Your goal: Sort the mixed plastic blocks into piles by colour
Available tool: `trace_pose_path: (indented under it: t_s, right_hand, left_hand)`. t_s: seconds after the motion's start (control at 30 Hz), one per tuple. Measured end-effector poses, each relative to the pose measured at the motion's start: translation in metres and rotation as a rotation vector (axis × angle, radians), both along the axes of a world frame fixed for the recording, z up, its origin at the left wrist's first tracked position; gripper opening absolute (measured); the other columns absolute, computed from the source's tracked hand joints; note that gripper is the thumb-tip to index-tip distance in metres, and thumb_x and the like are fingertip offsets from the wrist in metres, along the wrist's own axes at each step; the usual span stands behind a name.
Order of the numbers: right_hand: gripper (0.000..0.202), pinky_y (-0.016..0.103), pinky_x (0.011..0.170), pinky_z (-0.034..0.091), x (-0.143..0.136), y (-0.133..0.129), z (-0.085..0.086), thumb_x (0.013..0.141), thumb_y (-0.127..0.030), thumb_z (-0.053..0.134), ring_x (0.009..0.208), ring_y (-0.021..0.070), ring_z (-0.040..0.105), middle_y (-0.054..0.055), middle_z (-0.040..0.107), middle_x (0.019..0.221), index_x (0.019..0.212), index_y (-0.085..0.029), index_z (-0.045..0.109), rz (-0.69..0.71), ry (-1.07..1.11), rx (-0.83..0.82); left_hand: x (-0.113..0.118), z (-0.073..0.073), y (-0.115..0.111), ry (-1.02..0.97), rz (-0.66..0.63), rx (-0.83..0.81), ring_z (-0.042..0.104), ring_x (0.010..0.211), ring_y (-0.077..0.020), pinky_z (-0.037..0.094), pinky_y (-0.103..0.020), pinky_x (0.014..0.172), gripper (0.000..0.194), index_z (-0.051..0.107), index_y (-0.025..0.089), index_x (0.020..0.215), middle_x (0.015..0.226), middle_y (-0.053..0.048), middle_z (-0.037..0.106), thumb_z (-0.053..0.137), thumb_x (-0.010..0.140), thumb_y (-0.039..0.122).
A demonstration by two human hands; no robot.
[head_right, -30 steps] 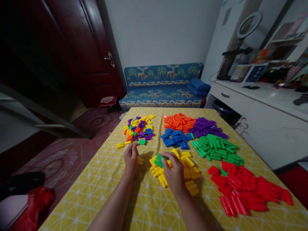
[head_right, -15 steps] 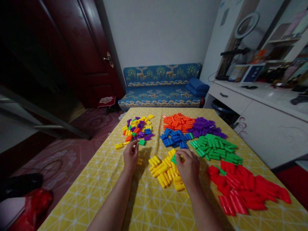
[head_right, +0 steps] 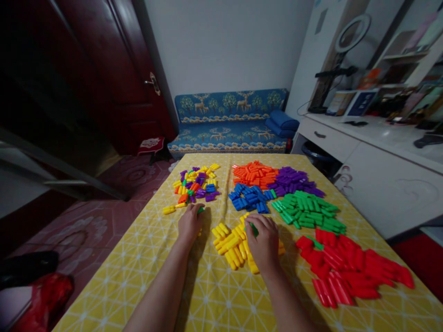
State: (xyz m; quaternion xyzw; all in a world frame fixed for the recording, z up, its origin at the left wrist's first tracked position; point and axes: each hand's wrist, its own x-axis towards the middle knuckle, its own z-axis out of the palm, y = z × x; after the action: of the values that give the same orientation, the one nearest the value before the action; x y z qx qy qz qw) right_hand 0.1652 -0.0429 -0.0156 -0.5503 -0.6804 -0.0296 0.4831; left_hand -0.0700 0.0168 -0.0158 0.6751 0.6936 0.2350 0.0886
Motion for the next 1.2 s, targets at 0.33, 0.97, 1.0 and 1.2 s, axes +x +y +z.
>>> trace_pose_path:
  t_s: [0.33, 0.97, 1.0, 1.2]
  right_hand:
    - [0.016, 0.040, 0.085, 0.051, -0.019, -0.009, 0.010, 0.091, -0.021, 0.051, 0.094, 0.0217, 0.064, 0.008, 0.069, 0.096, 0.094, -0.022, 0.067, 0.128, 0.065, -0.030]
    - [0.042, 0.030, 0.058, 0.051, 0.057, 0.005, 0.011, 0.082, -0.047, 0.060, 0.066, 0.0180, 0.061, 0.008, 0.067, 0.082, 0.107, -0.014, 0.066, -0.327, 0.782, -0.067]
    - [0.047, 0.030, 0.058, 0.051, 0.067, 0.008, 0.009, 0.082, -0.047, 0.060, 0.067, 0.0181, 0.061, 0.008, 0.067, 0.085, 0.116, -0.014, 0.062, -0.339, 0.852, -0.056]
    - [0.081, 0.043, 0.081, 0.055, 0.084, 0.013, -0.003, 0.077, -0.044, 0.065, 0.096, 0.0262, 0.065, 0.019, 0.053, 0.129, 0.145, -0.015, 0.031, -0.286, 0.994, -0.020]
  left_hand:
    - [-0.003, 0.002, -0.008, -0.328, -0.375, 0.349, 0.061, 0.083, -0.0203, 0.045, -0.034, 0.079, 0.017, 0.072, 0.022, 0.095, 0.084, -0.006, 0.070, 0.064, 0.083, 0.030]
    - [0.002, 0.005, -0.026, -0.205, -0.178, 0.424, 0.060, 0.079, -0.0208, 0.043, -0.034, 0.077, 0.020, 0.071, 0.022, 0.081, 0.079, -0.006, 0.072, 0.056, 0.088, 0.032]
    - [-0.003, 0.003, -0.024, -0.183, -0.120, 0.426, 0.060, 0.078, -0.0205, 0.043, -0.033, 0.076, 0.021, 0.071, 0.022, 0.080, 0.079, -0.005, 0.072, 0.055, 0.089, 0.033]
    - [-0.026, 0.008, -0.021, -0.174, 0.075, 0.215, 0.063, 0.073, -0.0190, 0.044, -0.028, 0.068, 0.027, 0.072, 0.022, 0.086, 0.080, -0.004, 0.072, 0.057, 0.085, 0.044]
